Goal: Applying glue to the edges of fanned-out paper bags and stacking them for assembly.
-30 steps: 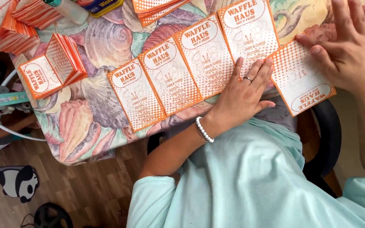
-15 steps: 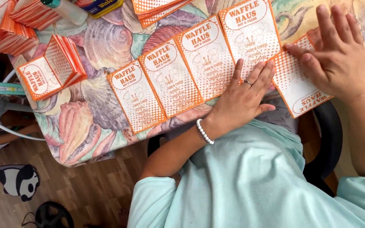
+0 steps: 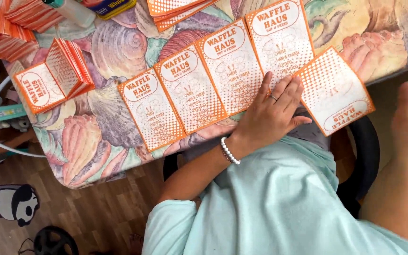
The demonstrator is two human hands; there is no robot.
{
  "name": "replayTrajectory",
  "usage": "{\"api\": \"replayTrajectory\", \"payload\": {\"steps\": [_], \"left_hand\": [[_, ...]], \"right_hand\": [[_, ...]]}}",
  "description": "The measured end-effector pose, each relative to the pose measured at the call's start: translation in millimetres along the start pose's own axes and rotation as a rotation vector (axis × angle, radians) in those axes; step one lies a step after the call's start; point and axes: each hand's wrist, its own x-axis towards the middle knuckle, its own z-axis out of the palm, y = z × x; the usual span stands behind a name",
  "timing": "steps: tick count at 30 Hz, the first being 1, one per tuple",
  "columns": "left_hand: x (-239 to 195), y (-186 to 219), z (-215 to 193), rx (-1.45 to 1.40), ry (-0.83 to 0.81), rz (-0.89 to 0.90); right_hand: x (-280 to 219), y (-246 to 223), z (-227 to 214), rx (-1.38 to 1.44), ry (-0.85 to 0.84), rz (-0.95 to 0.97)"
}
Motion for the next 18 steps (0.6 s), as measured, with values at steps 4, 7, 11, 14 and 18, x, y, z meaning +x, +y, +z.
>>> {"api": "replayTrajectory", "payload": {"steps": [4, 7, 11, 14, 18], "left_hand": [[0.3, -4.2, -5.3, -0.144, 0.167, -0.072], [2.0, -3.1, -11.5, -0.254, 0.188, -0.063], [4.4, -8.5, -16.7, -0.537, 0.25, -0.172], [7.1, -8.1, -16.0, -0.78, 0.255, -0.299], [12.2, -25.9, -14.1, -0.894, 0.021, -0.302]], "right_hand": [[-40.1, -36.4, 31.8, 0.458, 0.097, 0.426], [-40.5, -61.0, 47.7, 0.898, 0.083, 0.741], [-28.6, -77.1, 47.9, 0.901, 0.119, 0.56], [-23.4, -89.8, 16.8, 0.654, -0.107, 0.247], [-6.8, -114.3, -11.2, 0.487, -0.16, 0.105]]}}
